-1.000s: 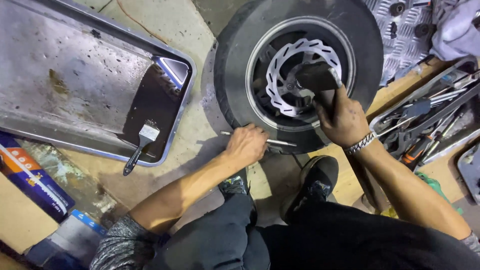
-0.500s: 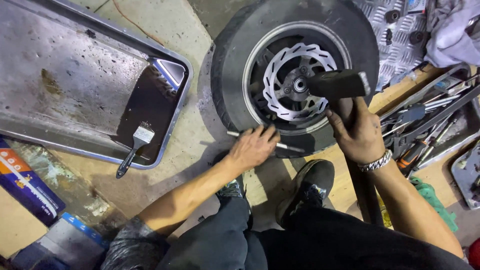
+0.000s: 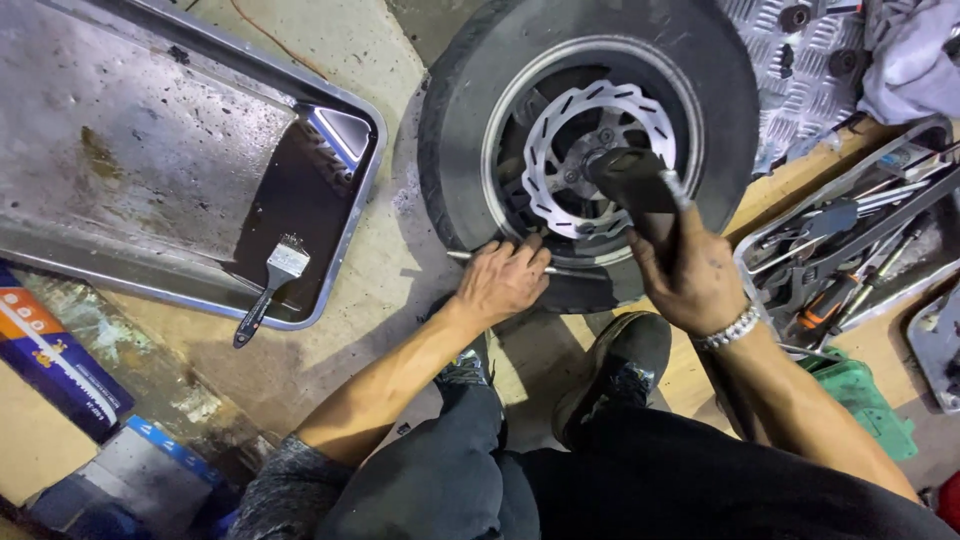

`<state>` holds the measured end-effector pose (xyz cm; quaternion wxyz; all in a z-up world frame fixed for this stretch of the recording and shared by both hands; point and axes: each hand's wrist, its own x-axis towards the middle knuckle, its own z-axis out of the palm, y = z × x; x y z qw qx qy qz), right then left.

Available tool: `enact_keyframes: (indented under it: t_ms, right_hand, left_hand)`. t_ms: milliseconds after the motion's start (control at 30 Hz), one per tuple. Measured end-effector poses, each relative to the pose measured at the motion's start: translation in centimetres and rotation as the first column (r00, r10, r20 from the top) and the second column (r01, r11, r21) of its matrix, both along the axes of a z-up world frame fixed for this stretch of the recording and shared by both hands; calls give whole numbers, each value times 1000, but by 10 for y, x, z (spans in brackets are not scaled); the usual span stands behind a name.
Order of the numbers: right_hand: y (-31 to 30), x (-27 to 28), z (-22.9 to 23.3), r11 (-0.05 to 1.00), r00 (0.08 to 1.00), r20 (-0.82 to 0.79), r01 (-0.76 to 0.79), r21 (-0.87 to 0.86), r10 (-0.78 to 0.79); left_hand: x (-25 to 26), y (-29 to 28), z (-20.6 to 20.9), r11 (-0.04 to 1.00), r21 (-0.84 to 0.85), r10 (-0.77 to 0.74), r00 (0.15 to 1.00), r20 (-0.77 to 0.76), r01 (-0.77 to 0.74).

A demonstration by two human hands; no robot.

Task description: The person installs two wheel center caps onto a motorcycle wheel. They place each cap into the hub, then use a punch and hammer to tap the caps into place. The wheel is flipped over to install the second cap on the opposite side.

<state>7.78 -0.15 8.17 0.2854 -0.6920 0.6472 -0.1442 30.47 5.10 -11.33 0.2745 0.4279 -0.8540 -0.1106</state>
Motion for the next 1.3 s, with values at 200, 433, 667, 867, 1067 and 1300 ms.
enact_keyframes:
  t_ms: [200,433,667,867,1067,1300]
  right_hand:
    - [9,-14,-46,995,994,-106,-16,94,26]
    - [7,-9,-44,992,990,-128,-47,117,62]
    - [2,5,-29,993,992,-109,-55,101,66]
    - [2,2,-24,987,986,-120,-98,124,113]
    - [31,-59,-19,752,929,-257,-367,-547,267]
    - [2,1,-45,977,970,-118,-214,0,213]
  left_hand:
    - [15,-9,26,1000,9,-5,999,34,4]
    - [16,1,-26,996,-89,-8,1000,28,10]
    - [48,-8,-24,991,-115,-63,997,42,67]
    - [51,-9,-6,997,-70,28,999,-24,-29]
    - [59,-5,1,999,-5,-36,991,127,37]
    - [47,-3,-41,995,-91,29,997,-70,-35]
